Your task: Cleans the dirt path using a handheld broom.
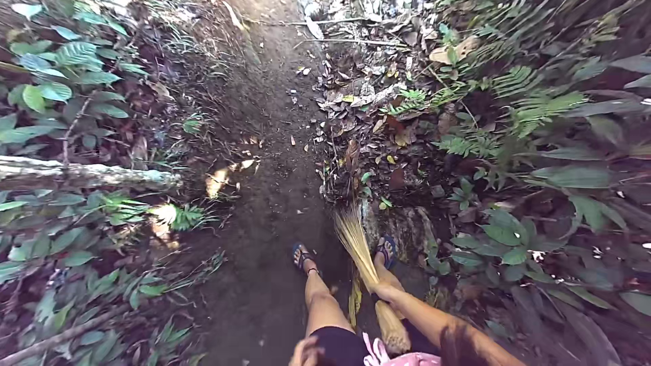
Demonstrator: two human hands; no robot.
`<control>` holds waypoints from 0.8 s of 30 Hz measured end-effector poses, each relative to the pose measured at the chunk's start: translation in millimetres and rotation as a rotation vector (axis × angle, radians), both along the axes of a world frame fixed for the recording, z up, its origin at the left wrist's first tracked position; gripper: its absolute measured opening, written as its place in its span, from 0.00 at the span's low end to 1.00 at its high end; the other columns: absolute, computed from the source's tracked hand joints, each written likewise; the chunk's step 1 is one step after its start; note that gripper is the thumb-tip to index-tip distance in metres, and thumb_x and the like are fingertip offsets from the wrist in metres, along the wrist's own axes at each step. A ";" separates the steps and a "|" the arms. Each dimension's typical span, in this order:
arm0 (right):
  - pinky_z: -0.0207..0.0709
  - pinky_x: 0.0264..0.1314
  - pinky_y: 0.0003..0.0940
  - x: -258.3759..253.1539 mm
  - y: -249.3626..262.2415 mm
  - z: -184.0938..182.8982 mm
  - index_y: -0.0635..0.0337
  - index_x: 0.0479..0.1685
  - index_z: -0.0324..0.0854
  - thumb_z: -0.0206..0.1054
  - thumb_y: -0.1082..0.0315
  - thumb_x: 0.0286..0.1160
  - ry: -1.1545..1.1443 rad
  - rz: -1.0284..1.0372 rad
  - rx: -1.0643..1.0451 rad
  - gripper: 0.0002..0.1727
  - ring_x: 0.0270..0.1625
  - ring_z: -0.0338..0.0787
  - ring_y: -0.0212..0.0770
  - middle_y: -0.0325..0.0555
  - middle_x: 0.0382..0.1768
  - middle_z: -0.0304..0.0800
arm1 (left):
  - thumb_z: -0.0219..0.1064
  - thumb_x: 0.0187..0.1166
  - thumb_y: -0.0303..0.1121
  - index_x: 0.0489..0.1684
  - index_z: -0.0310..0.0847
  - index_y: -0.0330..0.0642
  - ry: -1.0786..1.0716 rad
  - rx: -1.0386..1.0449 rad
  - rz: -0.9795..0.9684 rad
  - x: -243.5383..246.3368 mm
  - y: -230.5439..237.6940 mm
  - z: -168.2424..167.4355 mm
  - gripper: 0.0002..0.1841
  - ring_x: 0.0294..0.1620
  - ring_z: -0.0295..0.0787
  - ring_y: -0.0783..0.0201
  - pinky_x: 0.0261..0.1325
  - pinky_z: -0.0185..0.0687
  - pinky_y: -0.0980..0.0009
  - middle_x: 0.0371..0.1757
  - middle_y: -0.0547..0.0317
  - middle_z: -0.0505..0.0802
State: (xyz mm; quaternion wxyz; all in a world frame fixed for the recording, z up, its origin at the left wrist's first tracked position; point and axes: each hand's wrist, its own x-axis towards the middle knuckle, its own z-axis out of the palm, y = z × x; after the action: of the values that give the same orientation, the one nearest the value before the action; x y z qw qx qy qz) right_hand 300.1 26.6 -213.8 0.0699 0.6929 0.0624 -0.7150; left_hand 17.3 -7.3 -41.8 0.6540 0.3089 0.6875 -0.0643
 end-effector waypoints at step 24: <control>0.89 0.48 0.47 132.4 191.7 -53.9 0.63 0.84 0.54 0.68 0.74 0.75 -0.113 -0.618 0.689 0.38 0.40 0.93 0.49 0.59 0.46 0.88 | 0.74 0.62 0.21 0.91 0.44 0.34 -0.442 0.041 0.047 299.5 207.7 -223.0 0.51 0.62 0.87 0.48 0.66 0.84 0.52 0.68 0.32 0.82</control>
State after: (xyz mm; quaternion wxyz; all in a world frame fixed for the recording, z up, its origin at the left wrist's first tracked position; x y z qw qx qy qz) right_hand 432.5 218.3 -267.7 -0.3775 0.6997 0.0829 -0.6009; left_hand 316.9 200.4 -264.8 0.7838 0.3127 0.5355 0.0343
